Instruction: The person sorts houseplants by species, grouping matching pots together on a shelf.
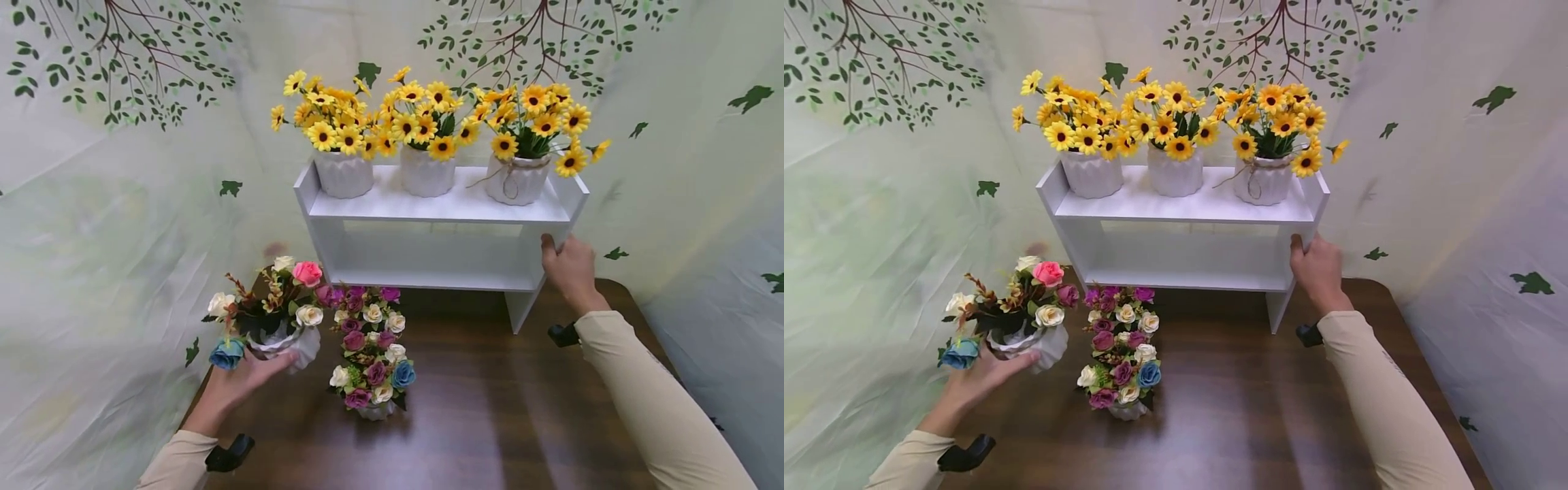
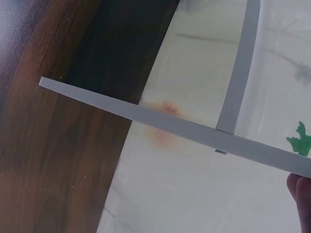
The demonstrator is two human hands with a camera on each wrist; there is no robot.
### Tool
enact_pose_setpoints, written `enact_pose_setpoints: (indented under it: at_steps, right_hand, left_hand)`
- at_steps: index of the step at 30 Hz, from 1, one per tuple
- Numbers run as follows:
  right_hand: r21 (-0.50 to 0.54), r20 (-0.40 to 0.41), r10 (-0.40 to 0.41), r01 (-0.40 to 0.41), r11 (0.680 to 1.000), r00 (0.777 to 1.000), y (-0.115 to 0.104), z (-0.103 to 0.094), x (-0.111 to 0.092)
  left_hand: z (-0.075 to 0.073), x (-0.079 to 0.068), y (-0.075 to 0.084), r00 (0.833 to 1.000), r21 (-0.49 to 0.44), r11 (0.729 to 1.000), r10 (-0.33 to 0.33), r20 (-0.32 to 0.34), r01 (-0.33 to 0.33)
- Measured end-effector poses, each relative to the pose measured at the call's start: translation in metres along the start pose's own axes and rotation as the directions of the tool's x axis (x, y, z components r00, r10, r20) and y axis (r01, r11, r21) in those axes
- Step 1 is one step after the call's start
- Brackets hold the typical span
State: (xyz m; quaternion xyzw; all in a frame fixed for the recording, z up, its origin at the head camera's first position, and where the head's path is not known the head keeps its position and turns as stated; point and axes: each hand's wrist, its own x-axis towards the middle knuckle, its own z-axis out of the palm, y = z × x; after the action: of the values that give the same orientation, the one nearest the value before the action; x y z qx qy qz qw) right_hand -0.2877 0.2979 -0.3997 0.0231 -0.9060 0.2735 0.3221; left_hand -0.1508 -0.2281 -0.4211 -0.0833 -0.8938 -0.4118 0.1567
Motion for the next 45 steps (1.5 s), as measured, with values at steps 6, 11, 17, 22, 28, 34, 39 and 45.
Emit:
enact_pose_setpoints:
  at_steps: [6,11,17,22,28,34,39,45]
  right_hand:
    - [0.008,-0.026,-0.056,0.056,0.998,0.998,-0.003,0.006,0.001]
    - [0.008,-0.02,-0.035,0.035,0.999,0.999,-0.006,0.009,0.001]
    - [0.02,0.0,-0.025,0.025,1.0,1.0,-0.01,0.013,0.0]
    - [0.017,0.003,-0.025,0.025,1.0,1.0,-0.01,0.013,-0.002]
    - [0.004,-0.01,-0.04,0.041,0.999,0.999,-0.009,0.008,-0.003]
    - [-0.012,-0.019,-0.015,0.014,1.0,1.0,-0.005,0.0,-0.005]
    - [-0.016,-0.01,-0.017,0.017,1.0,1.0,-0.004,0.0,-0.003]
    - [-0.015,-0.017,-0.012,0.012,1.0,1.0,-0.006,-0.001,-0.001]
  left_hand:
    - [0.011,0.044,0.029,0.989,-0.056,0.989,0.141,0.039,-0.138]
    - [0.038,0.075,0.049,0.985,0.008,0.996,0.081,0.154,-0.084]
    - [0.073,0.098,0.072,0.976,0.006,0.993,0.111,0.189,-0.114]
    - [0.1,0.111,0.089,0.959,0.006,0.983,0.176,0.222,-0.181]
    - [0.132,0.124,0.104,0.951,-0.032,0.98,0.2,0.235,-0.198]
    - [0.166,0.134,0.115,0.941,-0.003,0.964,0.259,0.218,-0.264]
    - [0.188,0.138,0.121,0.95,-0.007,0.97,0.238,0.202,-0.241]
    - [0.208,0.141,0.13,0.962,-0.016,0.986,0.168,0.214,-0.169]
